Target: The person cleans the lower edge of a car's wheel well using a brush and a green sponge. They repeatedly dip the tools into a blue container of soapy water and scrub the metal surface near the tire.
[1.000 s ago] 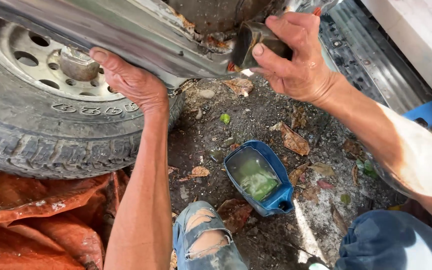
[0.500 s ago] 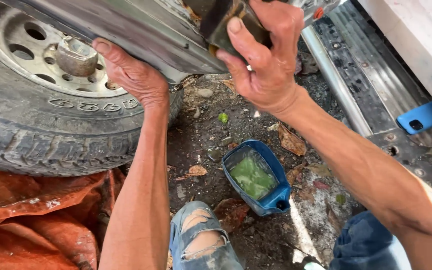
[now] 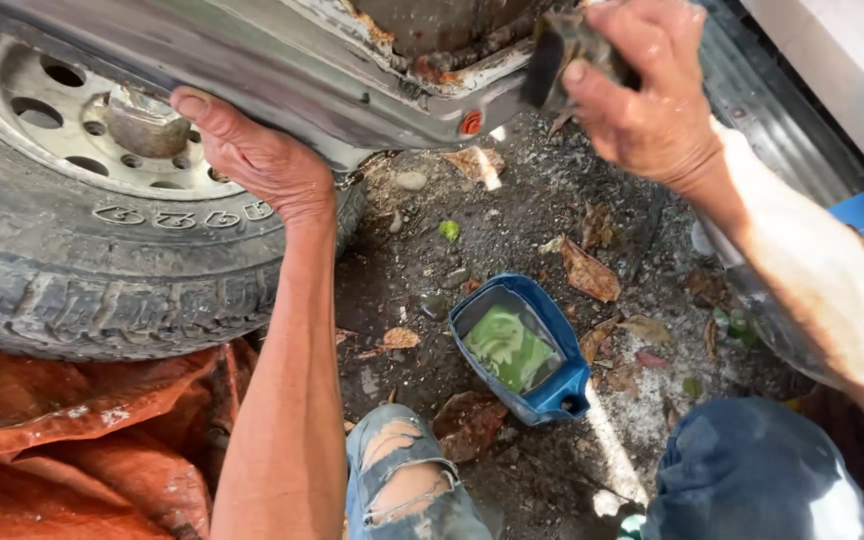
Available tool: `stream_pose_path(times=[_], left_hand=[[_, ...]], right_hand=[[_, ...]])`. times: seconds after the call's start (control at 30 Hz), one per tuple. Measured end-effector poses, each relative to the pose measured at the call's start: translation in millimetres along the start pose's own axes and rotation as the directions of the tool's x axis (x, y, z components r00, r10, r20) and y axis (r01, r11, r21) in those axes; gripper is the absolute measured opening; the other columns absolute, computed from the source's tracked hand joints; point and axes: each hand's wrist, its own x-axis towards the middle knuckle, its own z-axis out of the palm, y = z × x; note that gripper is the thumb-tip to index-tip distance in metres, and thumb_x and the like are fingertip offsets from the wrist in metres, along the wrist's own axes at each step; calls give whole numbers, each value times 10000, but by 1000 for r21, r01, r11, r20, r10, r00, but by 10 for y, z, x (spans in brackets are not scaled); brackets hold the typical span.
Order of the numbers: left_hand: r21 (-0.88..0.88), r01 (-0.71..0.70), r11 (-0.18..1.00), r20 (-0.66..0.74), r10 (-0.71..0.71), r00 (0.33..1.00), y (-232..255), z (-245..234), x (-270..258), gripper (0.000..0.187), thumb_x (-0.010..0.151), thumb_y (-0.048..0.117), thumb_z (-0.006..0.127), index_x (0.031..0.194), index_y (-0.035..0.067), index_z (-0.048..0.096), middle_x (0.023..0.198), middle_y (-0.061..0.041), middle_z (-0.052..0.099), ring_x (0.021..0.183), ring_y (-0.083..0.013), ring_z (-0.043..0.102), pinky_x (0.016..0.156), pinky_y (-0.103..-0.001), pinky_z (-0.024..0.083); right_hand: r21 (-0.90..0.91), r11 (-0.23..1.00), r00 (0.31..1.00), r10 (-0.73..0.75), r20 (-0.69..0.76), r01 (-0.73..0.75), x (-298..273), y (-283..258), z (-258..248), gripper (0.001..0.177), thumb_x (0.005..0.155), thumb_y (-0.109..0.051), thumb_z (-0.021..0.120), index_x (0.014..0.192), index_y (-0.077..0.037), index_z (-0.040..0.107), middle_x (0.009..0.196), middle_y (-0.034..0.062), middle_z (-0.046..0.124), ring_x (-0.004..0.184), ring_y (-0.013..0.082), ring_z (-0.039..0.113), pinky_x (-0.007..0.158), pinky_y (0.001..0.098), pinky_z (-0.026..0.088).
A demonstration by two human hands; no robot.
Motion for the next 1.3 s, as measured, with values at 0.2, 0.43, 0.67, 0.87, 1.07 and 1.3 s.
stream_pose_path(times=[0.2, 0.43, 0.67, 0.87, 1.07, 1.3], left_hand=[[26, -4, 1000, -12, 4, 1000, -90, 5, 14, 732, 922, 787, 231, 740, 99, 402, 682, -3, 436, 604, -136, 408, 639, -346, 450], [23, -44, 999, -7, 44, 999, -141, 35, 37, 805, 931, 797, 203, 861, 57, 511, 757, -42, 531, 680, -169, 538, 700, -370, 498], [26, -73, 997, -1, 73, 997, -21, 33, 18, 788, 966, 744, 189, 823, 30, 491, 749, -62, 556, 666, -177, 502, 689, -360, 493], [30, 18, 999, -24, -18, 1000, -257, 29, 50, 727, 907, 815, 230, 737, 136, 424, 638, 43, 427, 561, -109, 468, 604, -349, 506], [-15, -66, 998, -7, 66, 998, 34, 13, 15, 667, 1010, 672, 239, 809, 58, 403, 735, -20, 412, 677, -146, 391, 690, -337, 447], [-27, -42, 999, 38, 43, 998, 18, -121, -159, 731, 968, 744, 214, 835, 62, 443, 751, -28, 483, 682, -154, 454, 716, -349, 462]], right_hand=[[-573, 730, 908, -414, 62, 372, 45, -121, 272, 475, 1041, -151, 889, 1364, -312, 581, 1415, 84, 537, 1189, 265, 565, 954, 465, 416], [-560, 716, 896, -426, 124, 418, -44, 127, 46, 390, 1020, -90, 857, 1305, -237, 635, 1395, 124, 598, 1182, 307, 566, 998, 493, 350], [-668, 663, 911, -410, 55, 339, -143, 261, -164, 319, 1003, -10, 870, 1140, -229, 682, 1320, 80, 593, 1103, 246, 512, 926, 438, 382], [-325, 907, 954, -297, -43, 268, 359, -494, -139, 365, 1087, -198, 588, 851, 79, 607, 1089, 165, 494, 698, 225, 435, 619, 405, 366], [229, 973, 857, 125, -500, -8, 81, -706, 316, 314, 1102, -84, 526, 1378, -96, 376, 1205, 147, 532, 946, 259, 600, 843, 410, 630], [781, 537, 419, 819, -393, -318, -812, -1119, 1060, 314, 977, -209, 513, 1216, -6, 507, 960, 159, 591, 708, 246, 688, 523, 325, 615]])
